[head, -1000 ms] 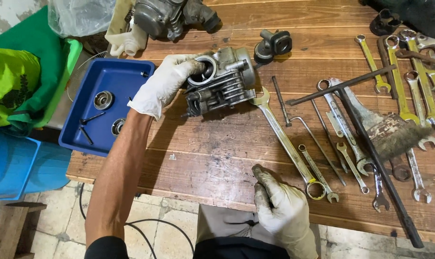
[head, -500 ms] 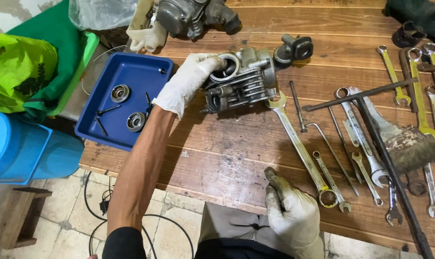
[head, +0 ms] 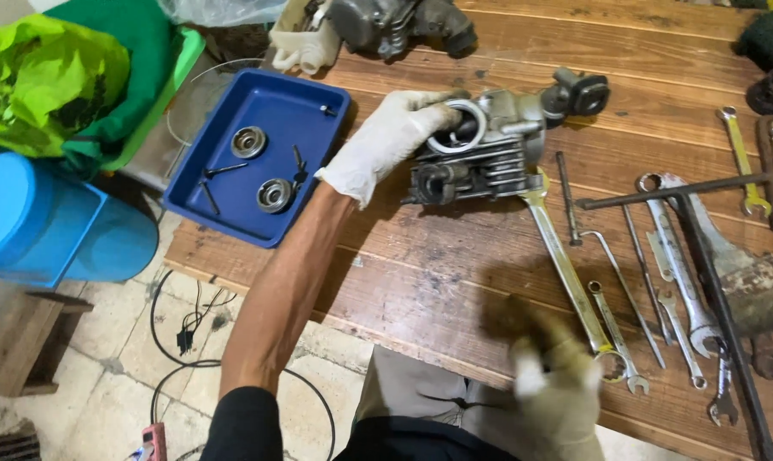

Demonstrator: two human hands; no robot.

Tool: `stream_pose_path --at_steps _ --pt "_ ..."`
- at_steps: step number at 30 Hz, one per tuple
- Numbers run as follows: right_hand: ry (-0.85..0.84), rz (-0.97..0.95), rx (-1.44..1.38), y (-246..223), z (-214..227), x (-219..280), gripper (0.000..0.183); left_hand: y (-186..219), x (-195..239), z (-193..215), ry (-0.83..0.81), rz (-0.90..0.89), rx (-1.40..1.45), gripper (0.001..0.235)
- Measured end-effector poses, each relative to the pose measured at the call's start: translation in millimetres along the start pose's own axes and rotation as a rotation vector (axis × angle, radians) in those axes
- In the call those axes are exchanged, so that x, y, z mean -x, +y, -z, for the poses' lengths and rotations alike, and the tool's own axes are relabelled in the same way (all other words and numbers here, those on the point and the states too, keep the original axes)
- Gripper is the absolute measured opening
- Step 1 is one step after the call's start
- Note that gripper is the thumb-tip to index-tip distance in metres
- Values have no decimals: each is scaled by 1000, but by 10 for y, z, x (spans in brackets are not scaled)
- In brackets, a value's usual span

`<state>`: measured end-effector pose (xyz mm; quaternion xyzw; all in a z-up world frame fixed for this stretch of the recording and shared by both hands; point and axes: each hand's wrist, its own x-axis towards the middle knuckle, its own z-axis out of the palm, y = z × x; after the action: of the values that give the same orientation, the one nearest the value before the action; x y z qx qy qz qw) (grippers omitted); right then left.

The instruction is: Disassembling and inspecting a motorcycle engine cylinder head using hand tools.

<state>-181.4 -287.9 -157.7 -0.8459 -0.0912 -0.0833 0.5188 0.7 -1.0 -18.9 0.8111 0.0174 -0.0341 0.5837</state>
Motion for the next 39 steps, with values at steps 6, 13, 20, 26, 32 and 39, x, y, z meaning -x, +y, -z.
stream_pose_path --at_steps 6,13,20,26,32,39 --pt "-14 -178 -130 -1238 174 -883 70 118 94 7 10 39 -22 34" --pt "-27 136 183 -910 -415 -1464 98 140 110 31 0 95 17 37" --pt "69 274 71 -960 -502 -1551 93 205 113 84 39 158 116 30" --pt "130 359 43 -934 -535 -1465 88 164 125 62 57 143 100 27" --pt "112 385 -85 -906 -579 -1382 83 29 84 -9 10 52 140 42" --pt "194 342 -286 -1038 -726 -1249 64 23 231 -58 78 75 -39 56"
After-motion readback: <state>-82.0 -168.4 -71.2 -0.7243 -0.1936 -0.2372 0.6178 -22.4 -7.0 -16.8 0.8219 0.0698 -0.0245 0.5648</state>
